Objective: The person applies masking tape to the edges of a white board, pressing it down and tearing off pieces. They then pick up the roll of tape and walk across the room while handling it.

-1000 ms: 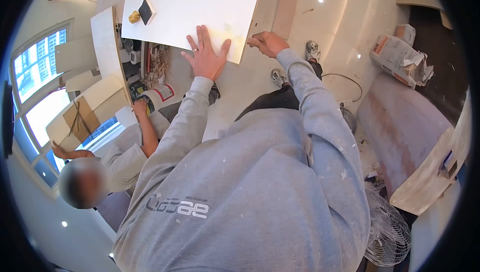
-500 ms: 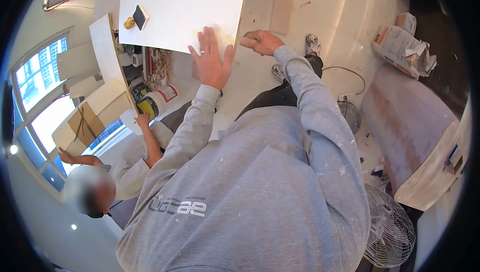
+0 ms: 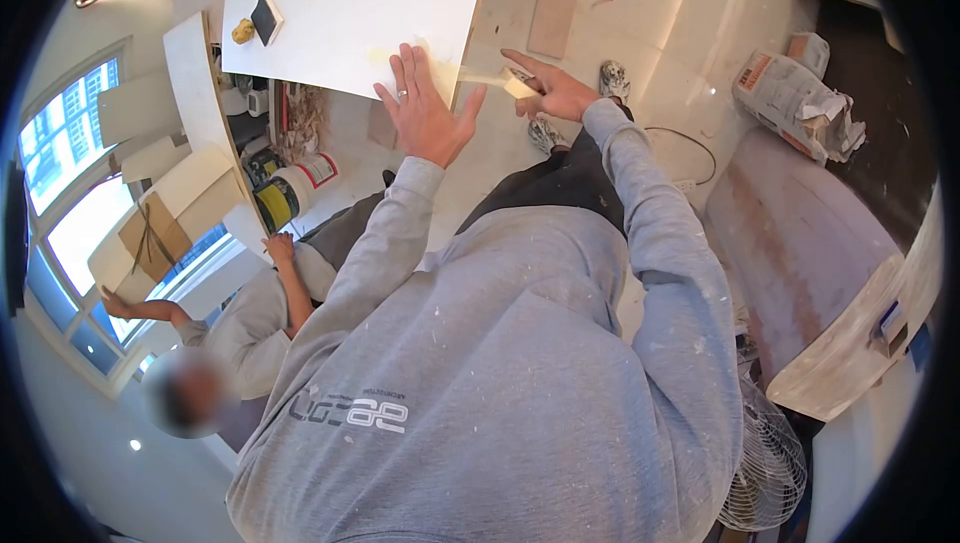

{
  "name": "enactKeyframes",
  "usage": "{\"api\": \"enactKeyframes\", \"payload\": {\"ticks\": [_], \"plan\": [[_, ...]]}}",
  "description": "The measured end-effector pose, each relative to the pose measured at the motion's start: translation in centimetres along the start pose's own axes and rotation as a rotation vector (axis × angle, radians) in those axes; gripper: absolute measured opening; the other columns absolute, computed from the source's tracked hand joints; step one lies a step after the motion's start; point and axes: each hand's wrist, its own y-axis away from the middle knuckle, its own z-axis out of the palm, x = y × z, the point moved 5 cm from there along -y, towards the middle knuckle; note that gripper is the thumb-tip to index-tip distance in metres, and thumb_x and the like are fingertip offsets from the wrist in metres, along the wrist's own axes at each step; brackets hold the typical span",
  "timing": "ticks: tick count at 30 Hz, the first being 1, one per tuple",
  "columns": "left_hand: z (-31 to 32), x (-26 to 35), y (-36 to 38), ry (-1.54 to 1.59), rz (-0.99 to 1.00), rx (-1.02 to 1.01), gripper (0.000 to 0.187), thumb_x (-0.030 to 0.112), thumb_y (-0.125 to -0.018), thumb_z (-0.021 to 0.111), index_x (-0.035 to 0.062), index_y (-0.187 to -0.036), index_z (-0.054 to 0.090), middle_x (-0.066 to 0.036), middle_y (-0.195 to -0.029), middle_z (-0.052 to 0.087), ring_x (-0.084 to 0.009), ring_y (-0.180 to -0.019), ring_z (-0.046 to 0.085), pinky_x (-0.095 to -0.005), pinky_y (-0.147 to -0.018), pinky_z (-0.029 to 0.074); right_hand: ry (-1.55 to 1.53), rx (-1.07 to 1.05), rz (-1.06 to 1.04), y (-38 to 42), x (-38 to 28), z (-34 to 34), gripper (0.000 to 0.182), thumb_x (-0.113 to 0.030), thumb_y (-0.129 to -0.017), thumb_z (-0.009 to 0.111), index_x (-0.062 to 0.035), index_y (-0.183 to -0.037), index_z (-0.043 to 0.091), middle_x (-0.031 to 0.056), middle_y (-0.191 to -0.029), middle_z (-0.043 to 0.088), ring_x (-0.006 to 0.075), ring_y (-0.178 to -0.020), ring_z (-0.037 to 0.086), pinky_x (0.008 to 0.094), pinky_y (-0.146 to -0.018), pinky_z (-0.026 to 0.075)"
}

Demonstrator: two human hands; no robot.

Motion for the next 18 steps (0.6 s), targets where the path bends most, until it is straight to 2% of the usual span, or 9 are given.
{"api": "enactKeyframes", "payload": {"ticks": [3,6,9,12,15,18], "plan": [[0.2,0.5,-0.3,-0.007,-0.046,0.05,0.11,0.064,-0.09,0.068,-0.0042,-0.163,0.021,-0.023,-0.172,0.02,-0.0411,-0.161,0.013,-0.0716,-0.124,0.005,-0.021,-0.004,-0.069,-0.1,-0.5,-0.4,0.085,-0.007,-0.094,0.07,-0.0187,-0.168,0.029,0.0113,-0.105,0.071,0.0181,-0.085,0.063,0.0333,-0.081,0.054],[0.7,1.1,-0.5,-0.061,-0.087,0.103,0.105,0.062,-0.091,0.069,-0.0039,-0.161,0.026,-0.023,-0.171,0.023,-0.0414,-0.161,0.014,-0.0727,-0.123,0.007,0.117,0.056,0.002,0.1,-1.5,-0.3,0.078,-0.011,-0.098,0.07,-0.0191,-0.166,0.033,0.0088,-0.087,0.067,0.0178,-0.078,0.061,0.033,-0.074,0.052],[1.2,0.8,-0.9,-0.068,-0.102,0.142,0.102,0.06,-0.091,0.07,-0.0036,-0.159,0.028,-0.022,-0.17,0.025,-0.0418,-0.16,0.015,-0.0739,-0.122,0.01,0.149,0.121,0.002,-0.6,-1.0,-0.3,0.073,-0.017,-0.098,0.072,-0.0183,-0.163,0.038,0.01,-0.084,0.068,0.0176,-0.074,0.062,0.0341,-0.071,0.052],[1.5,0.9,-0.7,-0.087,-0.09,0.15,0.102,0.058,-0.09,0.071,-0.0038,-0.159,0.028,-0.023,-0.17,0.025,-0.0427,-0.16,0.015,-0.0745,-0.121,0.011,0.292,0.205,0.005,-0.5,-0.6,-0.7,0.071,-0.024,-0.097,0.075,-0.0177,-0.159,0.042,0.0114,-0.086,0.07,0.0166,-0.07,0.06,0.035,-0.069,0.052],[1.6,1.2,-0.7,-0.1,-0.091,0.157,0.103,0.058,-0.089,0.073,-0.0039,-0.158,0.028,-0.023,-0.17,0.025,-0.0429,-0.16,0.016,-0.0746,-0.121,0.012,0.337,0.222,0.101,0.1,-0.1,-1.0,0.073,-0.03,-0.095,0.078,-0.0198,-0.158,0.043,0.0176,-0.101,0.075,0.0237,-0.088,0.071,0.0372,-0.079,0.055],[1.3,1.6,-0.8,-0.082,-0.11,0.152,0.104,0.058,-0.088,0.074,-0.0038,-0.158,0.028,-0.023,-0.17,0.025,-0.0438,-0.16,0.016,-0.0748,-0.121,0.013,0.432,0.294,-0.123,1.7,0.2,-1.0,0.074,-0.025,-0.093,0.079,-0.019,-0.157,0.042,0.0227,-0.11,0.076,0.0356,-0.105,0.073,0.0423,-0.092,0.054]]}}
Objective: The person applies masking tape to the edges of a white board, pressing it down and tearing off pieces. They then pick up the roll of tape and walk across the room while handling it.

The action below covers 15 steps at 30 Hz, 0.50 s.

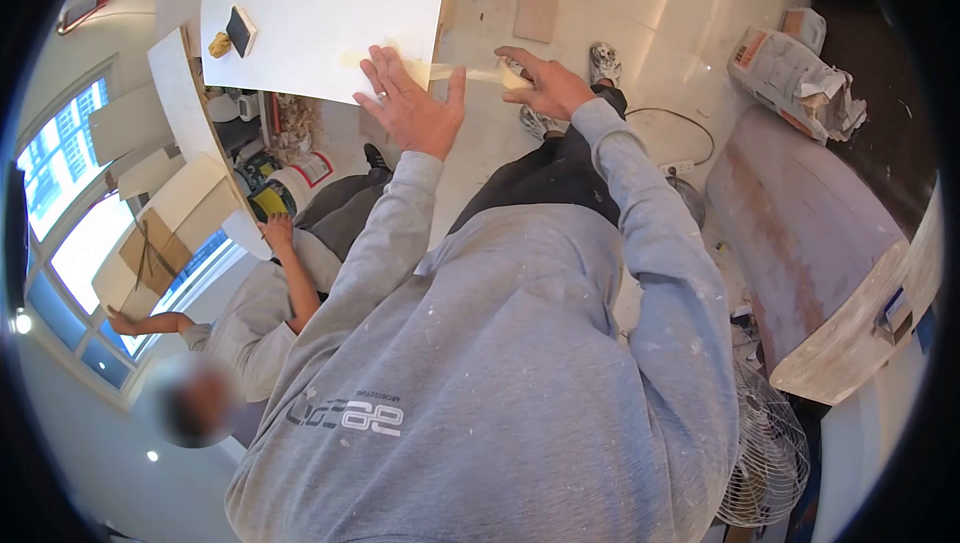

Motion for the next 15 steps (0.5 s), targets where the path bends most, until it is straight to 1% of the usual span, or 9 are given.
{"api": "enactKeyframes", "payload": {"ticks": [3,6,9,12,15], "plan": [[-0.1,0.1,0.1,0.007,0.021,0.023,0.105,0.058,-0.087,0.075,-0.0039,-0.158,0.028,-0.024,-0.169,0.025,-0.0445,-0.16,0.016,-0.075,-0.12,0.015,-0.146,0.01,0.003,2.1,0.1,-0.8,0.081,-0.015,-0.091,0.08,-0.0198,-0.159,0.036,0.0254,-0.12,0.074,0.0387,-0.12,0.069,0.0434,-0.1,0.051],[-0.1,0.2,0.0,-0.001,0.018,0.012,0.106,0.058,-0.086,0.076,-0.0034,-0.158,0.028,-0.024,-0.169,0.025,-0.0452,-0.159,0.017,-0.075,-0.12,0.016,-0.191,-0.001,0.05,2.8,-0.7,-1.6,0.087,-0.007,-0.089,0.081,-0.0198,-0.16,0.033,0.0249,-0.121,0.074,0.0388,-0.119,0.069,0.0436,-0.102,0.05],[-0.4,0.4,-0.1,-0.005,0.003,-0.014,0.106,0.057,-0.086,0.076,-0.0028,-0.158,0.027,-0.024,-0.169,0.025,-0.0455,-0.159,0.017,-0.0746,-0.12,0.016,-0.19,-0.004,0.08,3.0,-0.6,-2.1,0.086,-0.008,-0.089,0.081,-0.0182,-0.16,0.033,0.0249,-0.122,0.074,0.0382,-0.12,0.068,0.0426,-0.103,0.049],[-0.5,0.5,-0.1,0.006,-0.004,-0.033,0.108,0.057,-0.086,0.077,-0.0028,-0.159,0.025,-0.024,-0.169,0.025,-0.046,-0.159,0.016,-0.0739,-0.121,0.015,-0.226,0.019,0.071,3.2,-0.5,-2.0,0.085,-0.007,-0.088,0.081,-0.0162,-0.159,0.035,0.0244,-0.119,0.075,0.0375,-0.117,0.07,0.0419,-0.101,0.049],[-0.6,0.4,-0.1,0.035,-0.004,-0.032,0.109,0.056,-0.086,0.077,-0.0038,-0.159,0.024,-0.025,-0.169,0.025,-0.0464,-0.159,0.016,-0.0734,-0.122,0.013,-0.214,0.039,0.076,3.4,-0.7,-2.2,0.084,-0.008,-0.086,0.082,-0.0139,-0.157,0.037,0.0219,-0.112,0.076,0.0354,-0.109,0.071,0.0406,-0.099,0.05]]}}
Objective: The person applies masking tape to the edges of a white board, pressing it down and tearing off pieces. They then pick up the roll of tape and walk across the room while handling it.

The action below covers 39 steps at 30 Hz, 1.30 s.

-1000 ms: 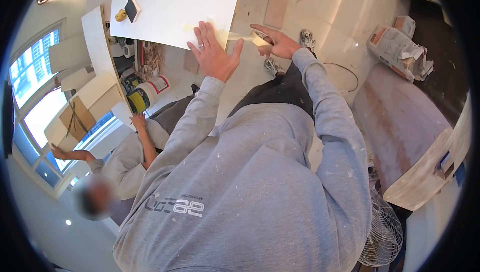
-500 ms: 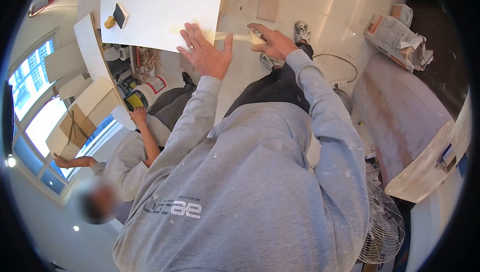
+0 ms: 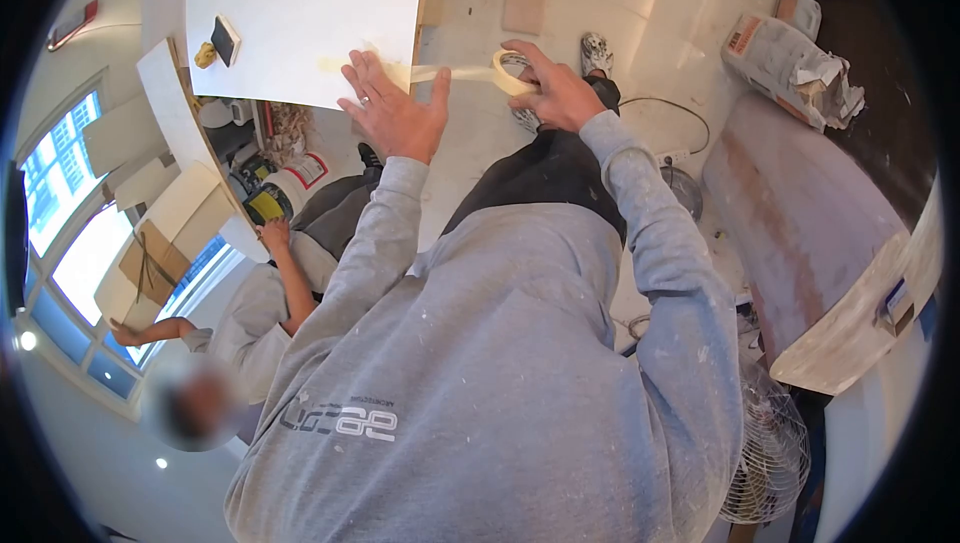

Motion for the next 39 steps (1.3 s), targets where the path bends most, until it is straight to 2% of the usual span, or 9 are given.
{"api": "enactKeyframes", "payload": {"ticks": [3,6,9,15,24,27,33,36,39], "plan": [[-0.1,0.1,0.0,0.003,-0.011,-0.005,0.11,0.057,-0.086,0.077,-0.0041,-0.16,0.023,-0.025,-0.169,0.024,-0.0468,-0.159,0.015,-0.0731,-0.122,0.012,0.014,0.018,-0.013,0.1,0.4,-0.2,0.084,-0.009,-0.084,0.085,-0.0129,-0.155,0.04,0.0182,-0.105,0.077,0.0321,-0.101,0.072,0.0394,-0.096,0.051],[0.0,0.1,0.0,0.009,-0.018,-0.011,0.111,0.057,-0.085,0.078,-0.0037,-0.16,0.023,-0.026,-0.169,0.023,-0.0469,-0.159,0.014,-0.073,-0.122,0.011,-0.048,0.021,0.051,0.0,1.3,-0.2,0.083,-0.013,-0.083,0.087,-0.016,-0.153,0.044,0.0144,-0.107,0.08,0.0246,-0.107,0.072,0.038,-0.099,0.05],[0.2,0.0,0.1,0.019,-0.006,-0.003,0.111,0.057,-0.085,0.078,-0.0032,-0.16,0.022,-0.026,-0.169,0.022,-0.0468,-0.16,0.012,-0.0728,-0.122,0.009,-0.058,0.009,0.053,-0.2,1.8,0.0,0.083,-0.013,-0.082,0.088,-0.016,-0.153,0.045,0.015,-0.108,0.079,0.0236,-0.107,0.073,0.0375,-0.098,0.05],[0.3,-0.1,0.0,0.033,-0.021,-0.037,0.114,0.057,-0.085,0.078,-0.0055,-0.16,0.021,-0.027,-0.171,0.018,-0.0457,-0.161,0.007,-0.0735,-0.122,0.005,-0.033,-0.01,0.088,-0.6,1.7,-0.1,0.082,-0.012,-0.083,0.088,-0.0156,-0.152,0.044,0.0157,-0.108,0.079,0.0242,-0.107,0.073,0.0374,-0.099,0.05],[0.2,-0.1,-0.1,0.02,-0.033,-0.029,0.112,0.058,-0.086,0.077,-0.0023,-0.161,0.02,-0.025,-0.17,0.02,-0.0456,-0.16,0.012,-0.0727,-0.123,0.008,-0.08,-0.023,0.1,-1.9,4.0,0.8,0.081,-0.013,-0.084,0.087,-0.0152,-0.153,0.043,0.0143,-0.105,0.079,0.0205,-0.103,0.071,0.0367,-0.098,0.05],[0.3,-0.1,-0.1,0.019,-0.036,-0.022,0.112,0.058,-0.085,0.077,-0.0021,-0.161,0.02,-0.025,-0.17,0.02,-0.0451,-0.16,0.012,-0.0729,-0.123,0.008,-0.106,0.014,0.079,-2.2,4.3,0.8,0.078,-0.013,-0.084,0.086,-0.0161,-0.151,0.044,0.0158,-0.099,0.077,0.0252,-0.098,0.072,0.0387,-0.093,0.051],[0.4,-0.4,0.0,0.016,-0.021,-0.01,0.114,0.058,-0.084,0.078,-0.0026,-0.161,0.019,-0.024,-0.171,0.02,-0.0452,-0.16,0.011,-0.0731,-0.123,0.008,-0.111,-0.17,0.007,-3.2,2.4,1.2,0.063,-0.019,-0.095,0.071,-0.0219,-0.154,0.049,0.0197,-0.106,0.076,0.0263,-0.098,0.072,0.0402,-0.093,0.052],[0.3,-0.3,0.0,0.032,-0.021,-0.015,0.115,0.057,-0.084,0.079,-0.0027,-0.161,0.019,-0.025,-0.171,0.02,-0.0455,-0.16,0.011,-0.0732,-0.122,0.007,0.029,-0.287,0.1,-4.0,1.9,1.0,0.067,-0.023,-0.099,0.069,-0.0254,-0.161,0.044,0.011,-0.086,0.071,0.0179,-0.075,0.064,0.0359,-0.076,0.053],[0.4,-0.4,0.0,0.028,-0.018,-0.016,0.115,0.057,-0.084,0.079,-0.0026,-0.161,0.019,-0.025,-0.171,0.019,-0.0458,-0.16,0.011,-0.0732,-0.122,0.007,0.224,-0.272,0.052,-5.2,1.7,1.3,0.066,-0.03,-0.095,0.068,-0.0293,-0.158,0.047,0.0245,-0.113,0.075,0.0307,-0.094,0.074,0.042,-0.092,0.056]]}}
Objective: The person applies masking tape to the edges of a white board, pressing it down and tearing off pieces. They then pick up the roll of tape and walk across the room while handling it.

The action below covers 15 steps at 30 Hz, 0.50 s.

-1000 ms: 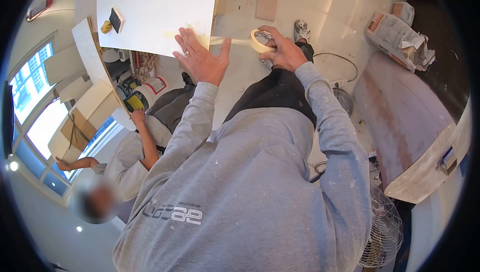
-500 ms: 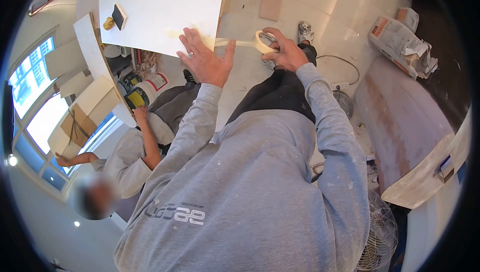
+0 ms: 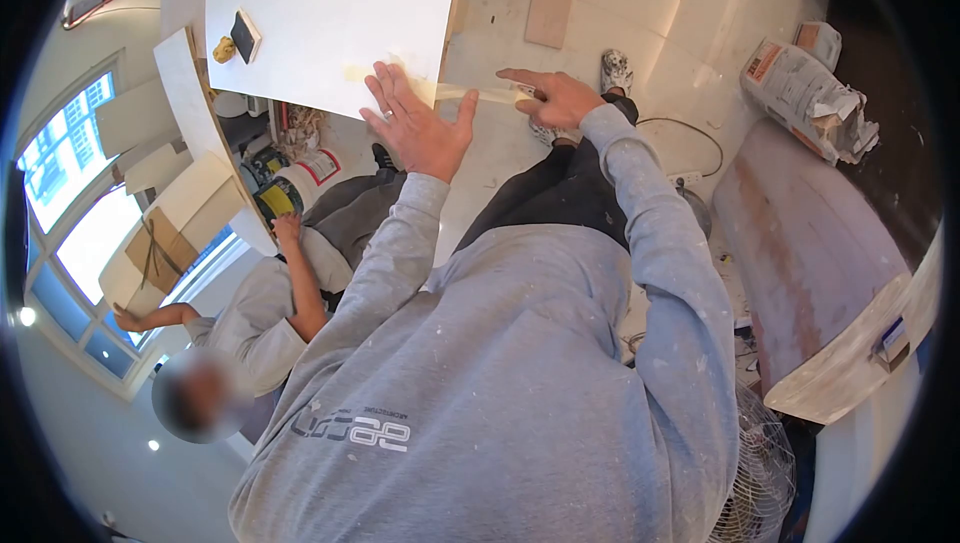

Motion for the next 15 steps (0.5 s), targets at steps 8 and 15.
{"api": "enactKeyframes", "payload": {"ticks": [8,15], "plan": [[-0.5,0.3,0.0,0.011,0.009,-0.053,0.118,0.056,-0.084,0.079,-0.0027,-0.163,0.014,-0.025,-0.172,0.016,-0.0462,-0.16,0.008,-0.0717,-0.123,0.006,-0.08,0.02,0.063,-2.5,2.2,0.2,0.046,-0.034,-0.096,0.07,-0.0149,-0.139,0.069,0.0145,-0.081,0.076,0.0219,-0.066,0.072,0.0377,-0.073,0.058],[-0.7,-0.2,0.2,0.019,0.036,-0.112,0.117,0.058,-0.087,0.075,-0.0041,-0.164,0.013,-0.026,-0.173,0.009,-0.0458,-0.161,0.002,-0.071,-0.124,0.003,-0.177,0.023,0.094,-5.1,3.6,0.9,0.042,-0.034,-0.096,0.073,-0.0119,-0.132,0.074,0.009,-0.068,0.068,0.0178,-0.062,0.069,0.0345,-0.061,0.056]]}}
